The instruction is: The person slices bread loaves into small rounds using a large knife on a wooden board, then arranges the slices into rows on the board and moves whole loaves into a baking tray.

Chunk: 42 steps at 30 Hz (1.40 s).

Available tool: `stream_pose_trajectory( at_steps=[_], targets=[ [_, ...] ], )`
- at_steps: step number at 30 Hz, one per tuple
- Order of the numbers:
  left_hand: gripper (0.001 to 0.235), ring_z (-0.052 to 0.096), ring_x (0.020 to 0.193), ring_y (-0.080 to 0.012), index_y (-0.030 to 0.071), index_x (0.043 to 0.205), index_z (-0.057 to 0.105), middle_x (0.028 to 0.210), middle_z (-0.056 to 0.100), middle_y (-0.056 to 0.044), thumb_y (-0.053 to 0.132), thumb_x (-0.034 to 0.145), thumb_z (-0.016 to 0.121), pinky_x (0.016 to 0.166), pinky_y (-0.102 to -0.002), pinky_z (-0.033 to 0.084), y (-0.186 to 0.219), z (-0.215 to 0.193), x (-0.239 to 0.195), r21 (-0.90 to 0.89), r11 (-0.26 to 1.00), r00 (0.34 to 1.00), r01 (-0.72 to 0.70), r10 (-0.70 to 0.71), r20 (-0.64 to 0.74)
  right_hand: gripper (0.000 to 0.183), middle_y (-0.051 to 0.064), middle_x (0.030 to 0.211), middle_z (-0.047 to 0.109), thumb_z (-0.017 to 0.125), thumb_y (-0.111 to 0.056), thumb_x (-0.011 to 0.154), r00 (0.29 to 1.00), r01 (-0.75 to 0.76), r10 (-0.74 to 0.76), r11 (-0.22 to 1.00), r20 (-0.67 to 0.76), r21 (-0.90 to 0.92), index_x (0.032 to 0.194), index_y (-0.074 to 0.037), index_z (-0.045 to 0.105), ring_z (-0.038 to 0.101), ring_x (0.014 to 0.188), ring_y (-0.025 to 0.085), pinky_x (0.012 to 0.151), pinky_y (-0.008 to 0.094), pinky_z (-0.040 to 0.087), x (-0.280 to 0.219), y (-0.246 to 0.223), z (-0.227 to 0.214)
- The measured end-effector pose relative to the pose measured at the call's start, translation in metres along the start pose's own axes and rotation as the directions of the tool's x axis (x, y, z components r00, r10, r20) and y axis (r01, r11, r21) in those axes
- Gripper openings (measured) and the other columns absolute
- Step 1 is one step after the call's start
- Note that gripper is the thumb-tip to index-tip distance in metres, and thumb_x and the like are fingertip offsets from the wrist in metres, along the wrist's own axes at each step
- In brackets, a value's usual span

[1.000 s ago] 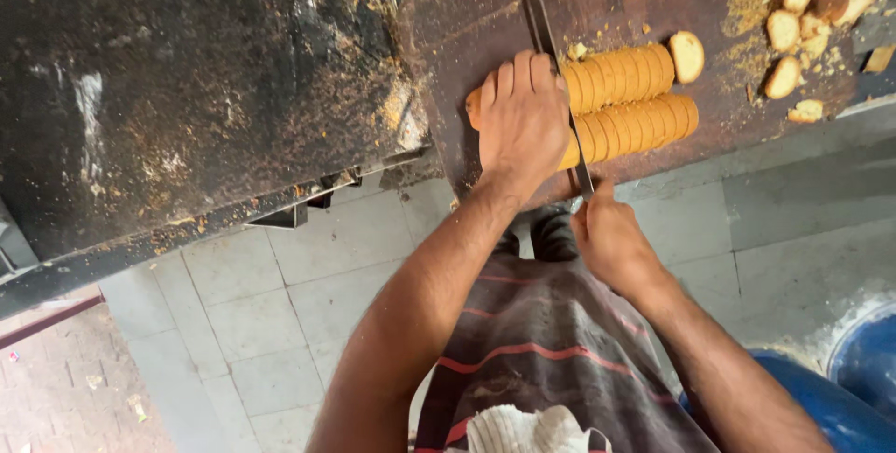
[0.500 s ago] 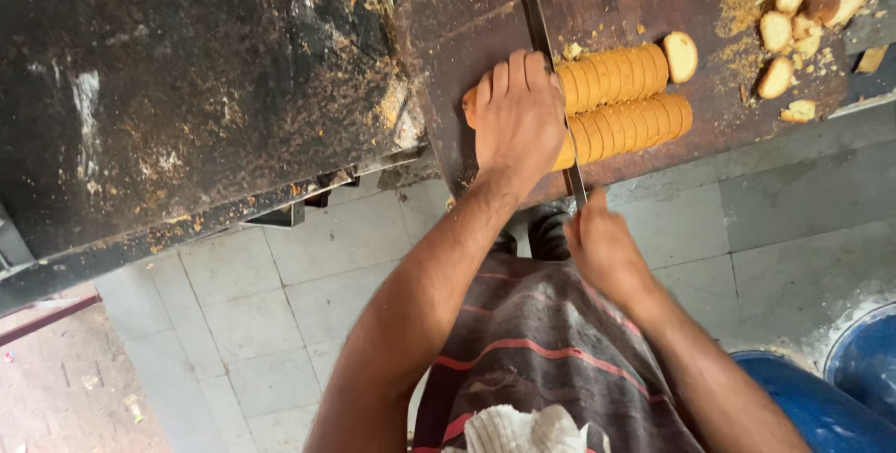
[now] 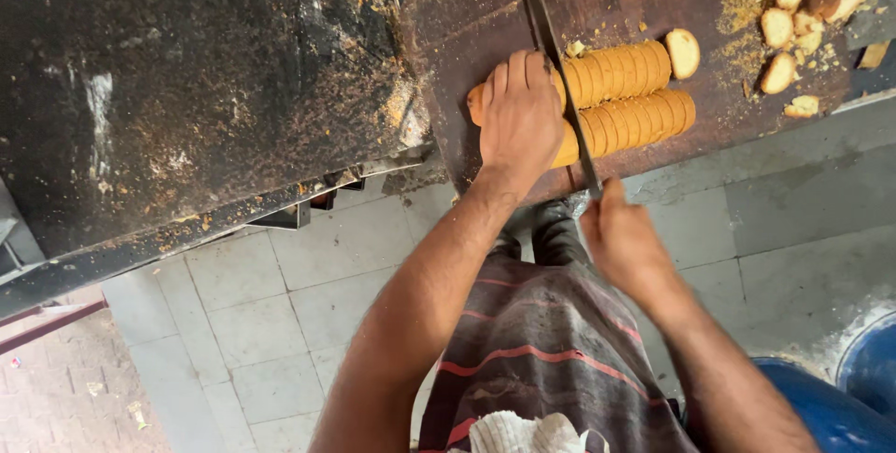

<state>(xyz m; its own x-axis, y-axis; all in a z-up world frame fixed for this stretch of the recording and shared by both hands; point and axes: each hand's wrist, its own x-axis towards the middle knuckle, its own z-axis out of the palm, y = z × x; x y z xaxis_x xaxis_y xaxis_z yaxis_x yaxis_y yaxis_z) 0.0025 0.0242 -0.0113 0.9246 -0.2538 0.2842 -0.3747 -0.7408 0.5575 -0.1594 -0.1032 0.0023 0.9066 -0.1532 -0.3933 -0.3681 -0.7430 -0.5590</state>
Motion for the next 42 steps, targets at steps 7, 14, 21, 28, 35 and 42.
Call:
stream_pose_trajectory(
  at_steps=[7, 14, 21, 28, 35, 42],
  targets=[
    [0.029, 0.055, 0.114, -0.0354, 0.001, 0.118, 0.056, 0.119, 0.059, -0.015, 0.020, 0.096, 0.058, 0.103, -0.049, 0.042, -0.001, -0.010, -0.003, 0.045, 0.998, 0.998, 0.039, -0.041, 0.038, 0.026, 0.034, 0.072, 0.064, 0.057, -0.014, 0.098, 0.999, 0.030, -0.030, 0.999, -0.019, 0.031, 0.105, 0.006, 0.043, 0.063, 0.073, 0.056, 0.062, 0.064, 0.048, -0.007, -0.023, -0.016],
    [0.028, 0.056, 0.111, -0.0332, 0.001, 0.117, 0.057, 0.116, 0.060, -0.014, 0.020, 0.096, 0.056, 0.102, -0.048, 0.041, 0.000, -0.017, 0.000, 0.069, 0.997, 0.996, 0.028, -0.034, 0.088, 0.027, 0.034, 0.069, 0.064, 0.056, -0.013, 0.099, 1.000, 0.019, -0.019, 1.000, 0.017, -0.001, 0.108, 0.008, 0.042, 0.063, 0.069, 0.056, 0.062, 0.064, 0.047, -0.034, -0.001, 0.011],
    [0.028, 0.055, 0.108, -0.0331, 0.000, 0.115, 0.056, 0.118, 0.059, -0.016, 0.019, 0.095, 0.054, 0.098, -0.048, 0.041, -0.001, -0.016, 0.006, 0.088, 0.996, 1.000, -0.007, 0.006, 0.014, 0.037, 0.032, 0.069, 0.065, 0.058, -0.011, 0.093, 0.999, 0.042, -0.042, 0.999, 0.010, -0.002, 0.114, 0.014, 0.041, 0.064, 0.067, 0.053, 0.058, 0.062, 0.048, -0.028, -0.008, 0.014],
    [0.022, 0.057, 0.108, -0.0317, 0.004, 0.113, 0.057, 0.111, 0.060, -0.012, 0.020, 0.096, 0.055, 0.100, -0.047, 0.042, 0.001, -0.016, 0.003, 0.082, 0.996, 0.997, 0.046, -0.051, 0.052, 0.027, 0.032, 0.071, 0.064, 0.058, -0.008, 0.094, 0.994, 0.105, -0.105, 0.994, -0.004, -0.015, 0.105, 0.012, 0.043, 0.063, 0.070, 0.054, 0.061, 0.062, 0.048, -0.011, -0.006, 0.011],
    [0.024, 0.057, 0.109, -0.0318, 0.004, 0.113, 0.057, 0.114, 0.060, -0.012, 0.021, 0.096, 0.057, 0.100, -0.047, 0.042, -0.001, -0.012, -0.001, 0.077, 0.996, 0.998, 0.037, -0.041, 0.053, 0.029, 0.031, 0.072, 0.065, 0.058, -0.009, 0.093, 0.997, 0.064, -0.065, 0.998, 0.048, 0.029, 0.105, 0.011, 0.042, 0.065, 0.073, 0.054, 0.062, 0.061, 0.049, -0.040, 0.009, 0.023],
    [0.021, 0.057, 0.108, -0.0318, 0.006, 0.113, 0.058, 0.113, 0.061, -0.012, 0.020, 0.098, 0.056, 0.101, -0.047, 0.042, -0.001, -0.013, 0.005, 0.072, 0.995, 0.991, 0.068, -0.075, 0.108, 0.028, 0.033, 0.074, 0.065, 0.060, -0.011, 0.094, 0.996, 0.039, -0.041, 0.999, 0.078, 0.024, 0.102, 0.010, 0.042, 0.065, 0.077, 0.054, 0.062, 0.060, 0.049, -0.015, 0.006, 0.015]
  ],
)
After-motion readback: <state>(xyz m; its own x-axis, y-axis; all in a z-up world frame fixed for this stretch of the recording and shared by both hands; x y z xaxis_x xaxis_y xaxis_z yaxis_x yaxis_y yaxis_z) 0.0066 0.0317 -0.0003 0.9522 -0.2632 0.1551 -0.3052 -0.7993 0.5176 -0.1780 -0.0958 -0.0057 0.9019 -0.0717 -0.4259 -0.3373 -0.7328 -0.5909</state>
